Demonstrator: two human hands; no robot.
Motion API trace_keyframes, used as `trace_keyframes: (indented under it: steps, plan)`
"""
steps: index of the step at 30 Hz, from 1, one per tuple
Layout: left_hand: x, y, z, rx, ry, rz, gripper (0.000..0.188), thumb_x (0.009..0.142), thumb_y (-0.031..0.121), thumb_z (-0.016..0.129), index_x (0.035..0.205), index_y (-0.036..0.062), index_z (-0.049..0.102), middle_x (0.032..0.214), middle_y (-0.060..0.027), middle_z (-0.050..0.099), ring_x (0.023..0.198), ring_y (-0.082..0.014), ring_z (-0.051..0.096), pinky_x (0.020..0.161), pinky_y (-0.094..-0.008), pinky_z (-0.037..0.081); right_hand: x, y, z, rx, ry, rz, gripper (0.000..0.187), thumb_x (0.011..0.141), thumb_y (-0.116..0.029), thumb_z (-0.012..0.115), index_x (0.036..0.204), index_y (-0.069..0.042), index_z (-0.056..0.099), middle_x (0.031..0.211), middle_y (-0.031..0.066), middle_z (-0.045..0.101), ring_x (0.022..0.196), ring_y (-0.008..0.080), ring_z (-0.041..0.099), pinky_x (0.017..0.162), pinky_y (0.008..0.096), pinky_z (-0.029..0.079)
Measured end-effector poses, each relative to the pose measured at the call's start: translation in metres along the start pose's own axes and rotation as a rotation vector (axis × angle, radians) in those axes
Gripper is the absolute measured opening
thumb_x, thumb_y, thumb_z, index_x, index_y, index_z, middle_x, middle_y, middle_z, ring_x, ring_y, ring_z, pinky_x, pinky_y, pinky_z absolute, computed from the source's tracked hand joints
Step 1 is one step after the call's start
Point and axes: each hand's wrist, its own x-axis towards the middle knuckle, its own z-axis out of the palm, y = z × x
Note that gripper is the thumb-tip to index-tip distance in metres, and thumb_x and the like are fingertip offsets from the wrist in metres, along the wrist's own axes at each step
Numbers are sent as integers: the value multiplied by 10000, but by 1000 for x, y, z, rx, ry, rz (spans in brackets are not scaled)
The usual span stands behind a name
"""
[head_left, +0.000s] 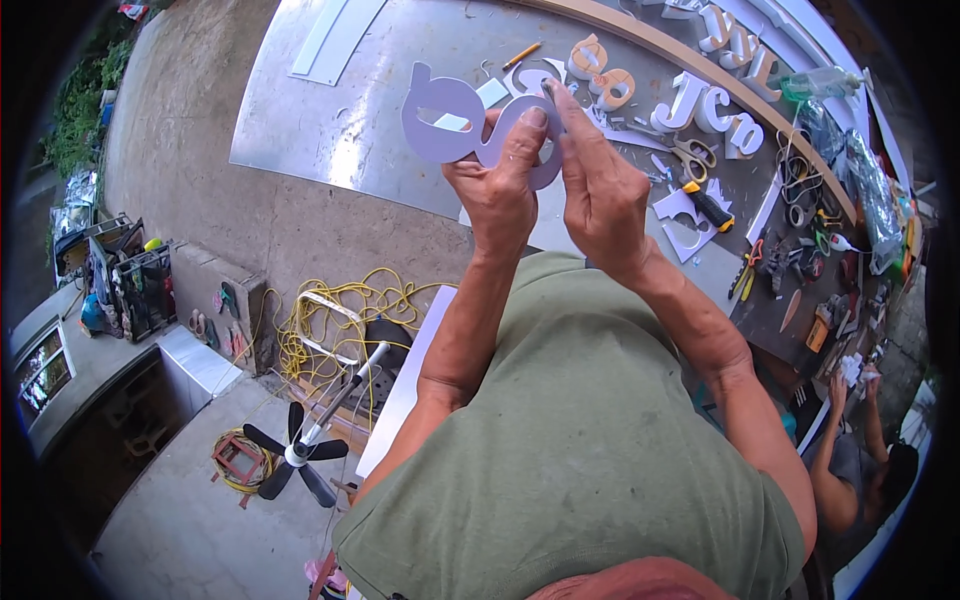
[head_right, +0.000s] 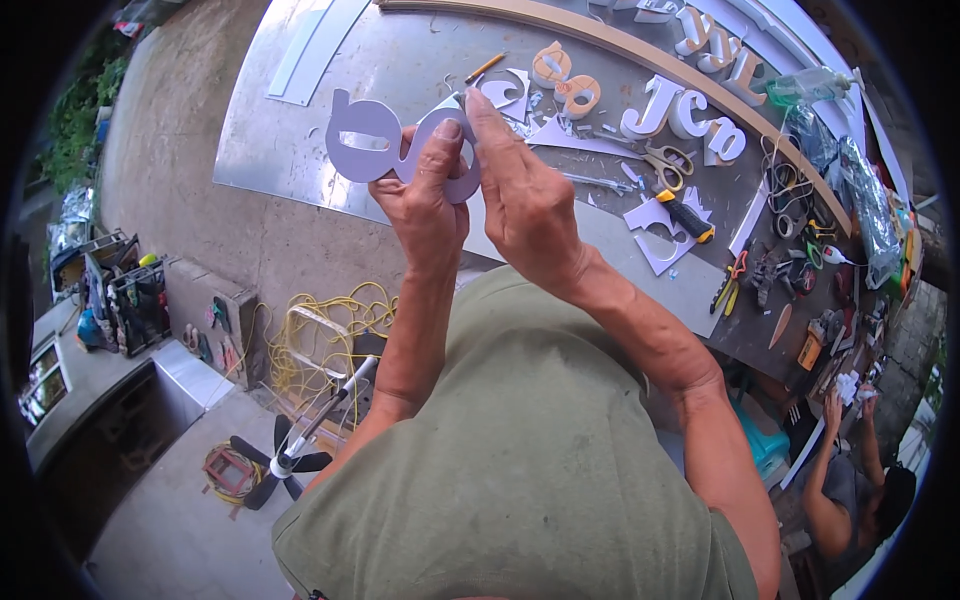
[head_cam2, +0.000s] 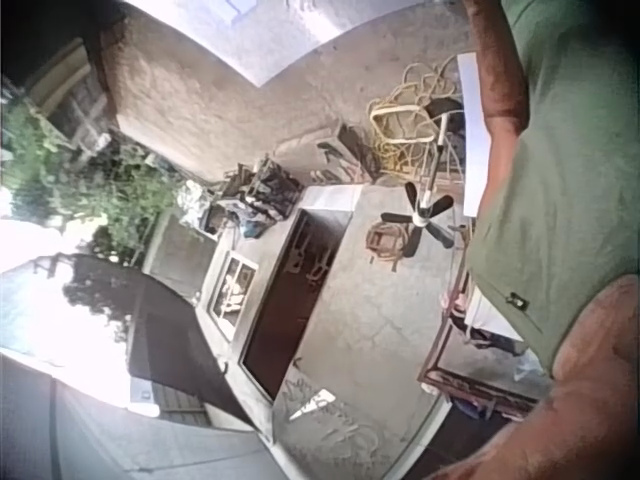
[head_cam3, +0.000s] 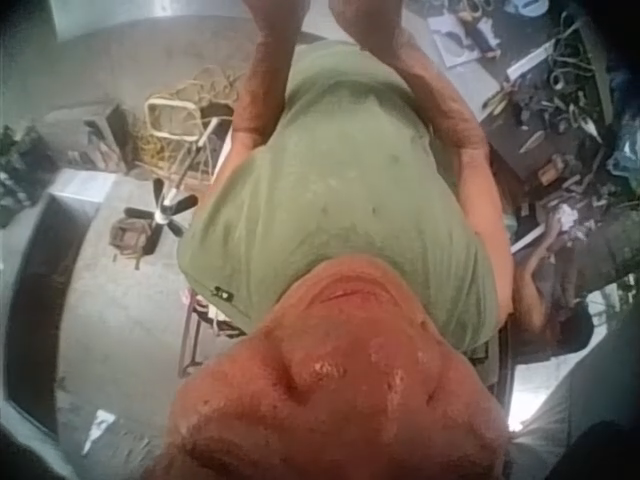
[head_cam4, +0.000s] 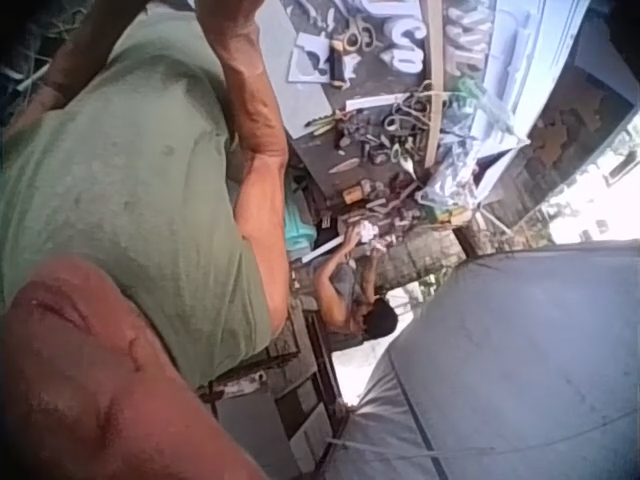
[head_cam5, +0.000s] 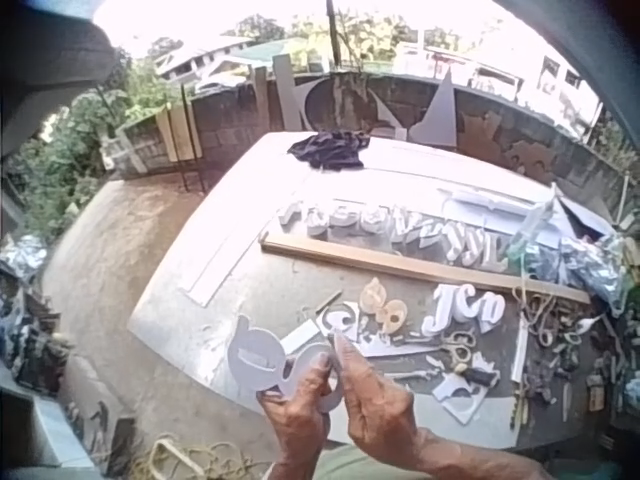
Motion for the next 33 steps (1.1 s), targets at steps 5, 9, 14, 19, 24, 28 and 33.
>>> trace_keyframes:
  steps: [5, 9, 14, 19, 24, 28, 33]
  plan:
    - [5, -7, -9, 48, -28, -48, 84, 872, 2, 735, 867, 2, 651, 688, -20, 616, 566, -60, 539, 505, -201, 417, -7, 7, -5, 50, -19, 47, 499, 896, 109, 573, 1386, 59, 500, 1261, 261, 631, 1140, 387, 646, 913, 396, 559]
    - [3, -3, -12, 26, -81, -52, 83, 867, 7, 739, 878, -1, 657, 688, -17, 617, 562, -60, 536, 507, -199, 417, 23, 16, -9, 69, -93, -114, 450, 927, 81, 562, 1374, 41, 526, 1264, 256, 631, 1063, 357, 690, 845, 374, 584]
    - [16, 5, -11, -63, -42, -71, 81, 865, 7, 740, 885, 0, 662, 701, -27, 627, 578, -67, 554, 510, -211, 431, 1, 7, -8, 53, -43, -39, 441, 933, 86, 547, 1371, 35, 537, 1247, 228, 653, 1026, 338, 704, 857, 365, 579]
    - [5, -5, -12, 22, -123, -52, 74, 868, 11, 741, 882, 8, 668, 707, -28, 634, 572, -65, 560, 503, -206, 433, 22, 8, -11, 50, -111, 66, 446, 923, 100, 545, 1365, 41, 540, 1251, 236, 648, 1057, 347, 694, 870, 366, 569]
    - [10, -2, -17, 41, -91, -81, 81, 861, 8, 745, 884, 0, 668, 715, -38, 639, 571, -66, 555, 504, -203, 427, 4, 11, -6, 32, -40, -11, 454, 917, 103, 552, 1367, 41, 538, 1242, 239, 651, 1075, 369, 682, 866, 383, 565]
    - [-1, 1, -14, 33, -122, -115, 83, 852, 9, 749, 887, -15, 677, 709, -35, 643, 557, -60, 537, 492, -202, 397, 11, 9, -5, 28, -25, -28, 469, 907, 124, 552, 1369, 43, 532, 1264, 246, 636, 1101, 375, 670, 919, 389, 557]
    - [6, 1, -20, 73, -142, -116, 73, 851, 8, 744, 879, -16, 681, 694, -31, 641, 548, -52, 528, 484, -206, 386, 2, 10, -10, 6, -61, -36, 491, 894, 128, 568, 1376, 48, 521, 1292, 249, 618, 1155, 374, 642, 927, 391, 556]
